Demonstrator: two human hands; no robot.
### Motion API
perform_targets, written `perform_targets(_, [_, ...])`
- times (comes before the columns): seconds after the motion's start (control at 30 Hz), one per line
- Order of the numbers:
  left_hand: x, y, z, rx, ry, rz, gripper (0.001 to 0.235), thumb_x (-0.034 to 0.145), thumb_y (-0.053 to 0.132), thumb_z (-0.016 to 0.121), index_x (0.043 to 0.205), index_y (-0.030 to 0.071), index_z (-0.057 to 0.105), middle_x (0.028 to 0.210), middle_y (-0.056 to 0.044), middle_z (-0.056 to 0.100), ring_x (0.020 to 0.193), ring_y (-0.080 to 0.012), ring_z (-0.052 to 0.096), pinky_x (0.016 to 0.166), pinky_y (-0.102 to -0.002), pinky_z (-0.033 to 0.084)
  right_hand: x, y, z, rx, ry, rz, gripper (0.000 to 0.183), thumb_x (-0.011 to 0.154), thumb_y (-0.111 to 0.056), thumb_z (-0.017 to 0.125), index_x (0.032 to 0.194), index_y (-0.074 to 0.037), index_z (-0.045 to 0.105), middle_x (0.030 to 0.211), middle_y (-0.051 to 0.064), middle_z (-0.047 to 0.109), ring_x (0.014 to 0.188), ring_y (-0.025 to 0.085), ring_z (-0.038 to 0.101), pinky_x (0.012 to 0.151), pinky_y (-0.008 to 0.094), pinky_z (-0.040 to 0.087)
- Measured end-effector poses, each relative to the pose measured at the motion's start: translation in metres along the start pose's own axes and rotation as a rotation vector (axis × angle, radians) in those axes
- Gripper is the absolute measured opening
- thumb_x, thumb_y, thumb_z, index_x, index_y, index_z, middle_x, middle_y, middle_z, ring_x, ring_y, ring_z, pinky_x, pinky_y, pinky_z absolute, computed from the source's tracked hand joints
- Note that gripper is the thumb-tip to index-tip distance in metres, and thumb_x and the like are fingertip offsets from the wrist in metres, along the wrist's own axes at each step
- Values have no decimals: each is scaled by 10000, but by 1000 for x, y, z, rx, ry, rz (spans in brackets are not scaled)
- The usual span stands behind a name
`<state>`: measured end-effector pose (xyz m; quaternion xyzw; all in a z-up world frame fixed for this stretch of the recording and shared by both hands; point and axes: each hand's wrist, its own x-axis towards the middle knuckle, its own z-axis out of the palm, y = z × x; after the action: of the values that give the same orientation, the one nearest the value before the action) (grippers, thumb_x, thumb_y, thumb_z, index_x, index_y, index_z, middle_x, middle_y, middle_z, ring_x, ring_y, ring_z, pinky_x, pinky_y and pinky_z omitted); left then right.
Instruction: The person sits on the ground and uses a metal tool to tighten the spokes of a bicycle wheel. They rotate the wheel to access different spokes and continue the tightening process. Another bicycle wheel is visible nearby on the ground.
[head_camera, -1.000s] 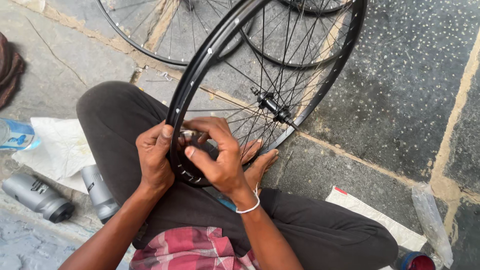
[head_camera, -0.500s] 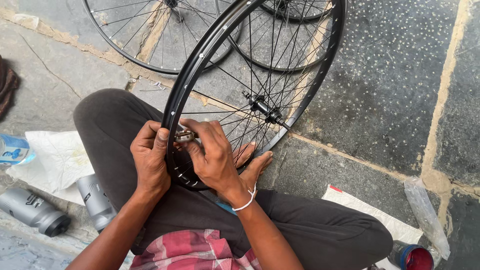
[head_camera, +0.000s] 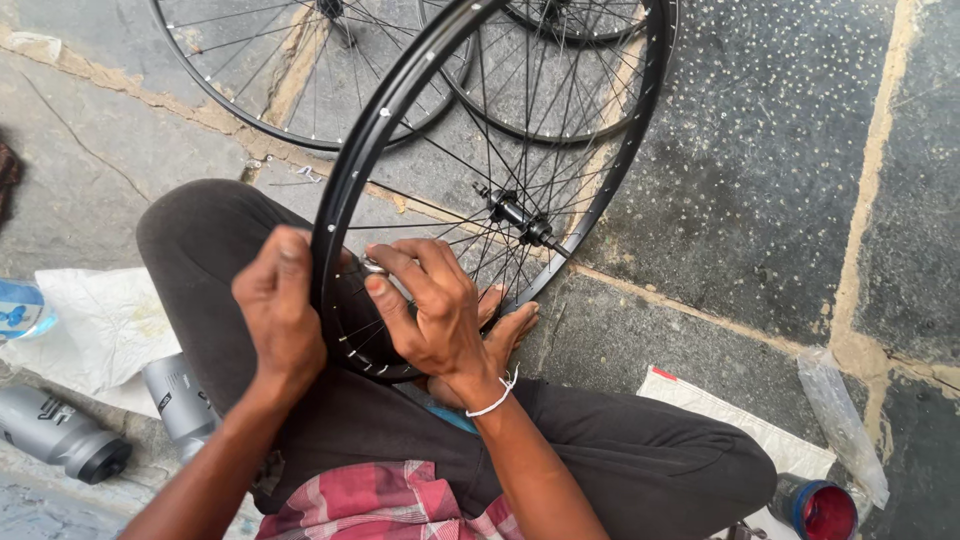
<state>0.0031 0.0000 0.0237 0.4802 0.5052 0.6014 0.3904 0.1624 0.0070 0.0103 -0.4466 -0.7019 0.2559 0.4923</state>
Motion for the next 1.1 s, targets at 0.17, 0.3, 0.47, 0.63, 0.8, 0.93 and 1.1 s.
perform_targets(0.17, [26, 10, 4, 29, -83, -85, 485, 1096, 376, 581, 783, 12, 645, 722, 12, 566, 663, -48, 465, 615, -238, 363, -1, -15, 4, 33, 204, -46, 230, 981, -147, 744, 1159, -22, 670, 1203, 154, 693, 1168, 314, 676, 1015, 411, 553])
perform_targets(0.3, [7, 2, 0, 102, -40, 13, 499, 1105, 374, 610, 759, 14, 612, 718, 21, 483, 661, -54, 407, 602, -265, 301, -2, -19, 5, 54, 233, -38, 290, 964, -155, 762, 1194, -12, 656, 1227, 146, 688, 1203, 323, 667, 1071, 414, 534])
perform_targets(0.47, [-12, -17, -4, -34, -4, 14, 453, 1086, 343, 636, 765, 24, 617, 729, 15, 511, 672, -55, 444, 623, -242, 329, 7, -15, -1, 177, -8, 95, 354, 933, -198, 739, 1238, -28, 678, 1197, 111, 713, 1165, 284, 669, 1074, 411, 479])
perform_targets(0.63, [-14, -28, -6, -218, 65, -22, 266, 1073, 255, 697, 977, 23, 607, 898, -16, 614, 779, -70, 552, 720, -213, 447, 17, -12, -13, 389, -248, 162, 433, 914, -198, 714, 1311, -30, 661, 1184, 124, 714, 1141, 262, 642, 1078, 401, 461])
perform_targets(0.8, [-14, -31, -9, -278, 48, -47, 257, 1061, 259, 701, 1053, 22, 601, 904, -52, 651, 771, -101, 628, 729, -238, 515, 14, -8, -9, 505, -137, 168, 198, 937, -188, 701, 1107, -86, 697, 1188, 111, 700, 1155, 245, 654, 1053, 368, 481])
perform_targets(0.93, [-14, -30, -7, -291, 50, -69, 277, 1056, 275, 705, 1056, 18, 604, 910, -58, 660, 774, -96, 622, 735, -239, 517, 8, -10, 14, 179, -45, 179, 331, 950, -165, 692, 1259, -52, 661, 1149, 58, 718, 1051, 182, 684, 1034, 331, 512])
perform_targets(1.1, [-14, -29, -9, -243, 54, -58, 307, 1049, 306, 714, 1088, 23, 601, 944, -39, 656, 829, -82, 615, 780, -223, 503, 11, -2, 6, 477, -170, 182, 442, 887, -72, 704, 1324, -31, 651, 1021, 73, 737, 989, 211, 706, 1037, 372, 470])
